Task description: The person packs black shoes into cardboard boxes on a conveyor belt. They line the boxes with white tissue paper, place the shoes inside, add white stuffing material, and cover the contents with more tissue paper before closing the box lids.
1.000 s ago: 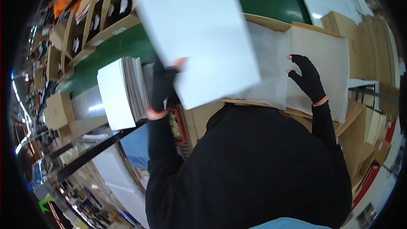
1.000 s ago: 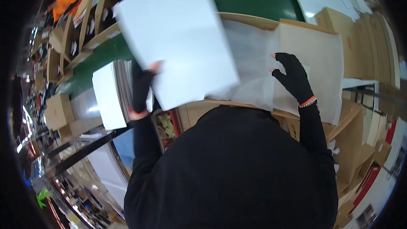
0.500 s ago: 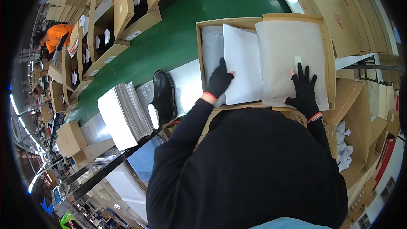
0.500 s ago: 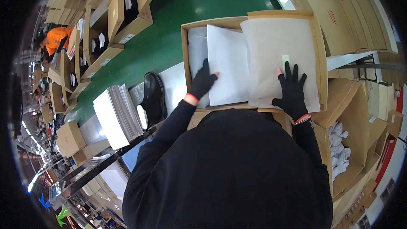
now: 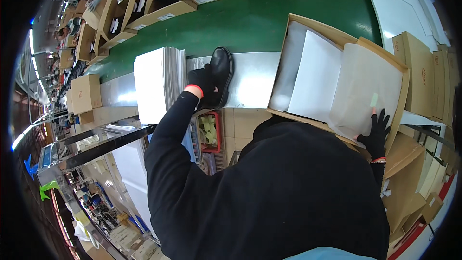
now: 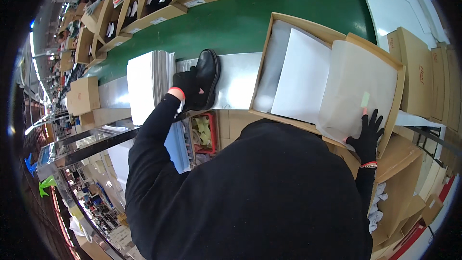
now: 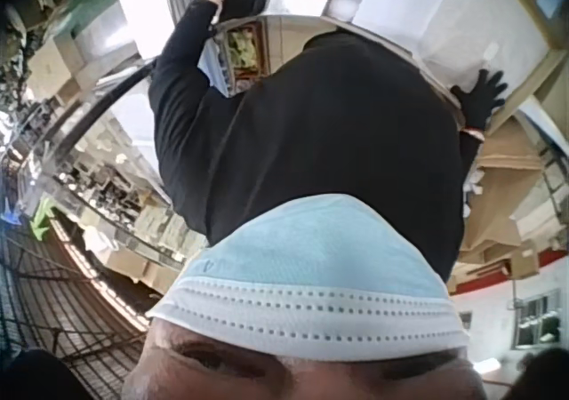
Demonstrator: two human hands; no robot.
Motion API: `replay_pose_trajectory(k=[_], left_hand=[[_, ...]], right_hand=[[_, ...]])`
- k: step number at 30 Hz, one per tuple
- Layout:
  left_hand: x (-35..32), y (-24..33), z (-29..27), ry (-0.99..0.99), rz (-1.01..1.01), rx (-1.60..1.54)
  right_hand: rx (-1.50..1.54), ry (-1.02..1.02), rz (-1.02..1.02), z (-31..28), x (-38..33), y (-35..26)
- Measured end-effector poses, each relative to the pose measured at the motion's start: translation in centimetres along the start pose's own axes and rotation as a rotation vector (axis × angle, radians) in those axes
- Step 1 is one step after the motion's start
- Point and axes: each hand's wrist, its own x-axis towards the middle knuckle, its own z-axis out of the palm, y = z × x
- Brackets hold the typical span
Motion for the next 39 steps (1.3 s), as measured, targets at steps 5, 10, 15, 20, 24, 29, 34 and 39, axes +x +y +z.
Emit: replay_pose_trajectory(k=[5, 10, 15, 20, 24, 29, 34, 39], left_hand=[[-0.6, -0.7, -3.9, 0.070, 0.251, -0.534], [-0.4, 11.0, -10.7, 0.078, 0.765, -0.957], [2.8, 24.0, -10.6, 0.077, 0.820, -0.511], [3.6, 30.5, -5.7, 0.262, 0.925, -0.318], [3.6, 32.1, -3.8, 0.632, 0.930, -0.182], [0.9, 30.7, -3.7, 0.920, 0.732, -0.388], [-2.5, 27.4, -0.6, 1.121, 0.272, -1.055], [-8.4, 26.9, 6.6, 1.211, -0.055, -0.814]], right_hand=[[-0.035, -0.014, 0.032, 1.0, 0.1, 0.7], [-0.005, -0.032, 0.045, 1.8, 0.5, 1.3], [0.015, -0.036, 0.143, 1.6, 0.0, 0.6], [0.114, -0.003, 0.184, 3.1, -1.5, 1.7], [0.311, 0.367, 0.060, 1.9, -4.9, 5.7], [0.608, 0.731, 0.239, -2.8, -13.4, 19.4], [0.161, 0.251, 0.481, 10.5, -20.9, 39.7], [0.278, -0.684, 0.202, 28.3, -21.8, 44.1]])
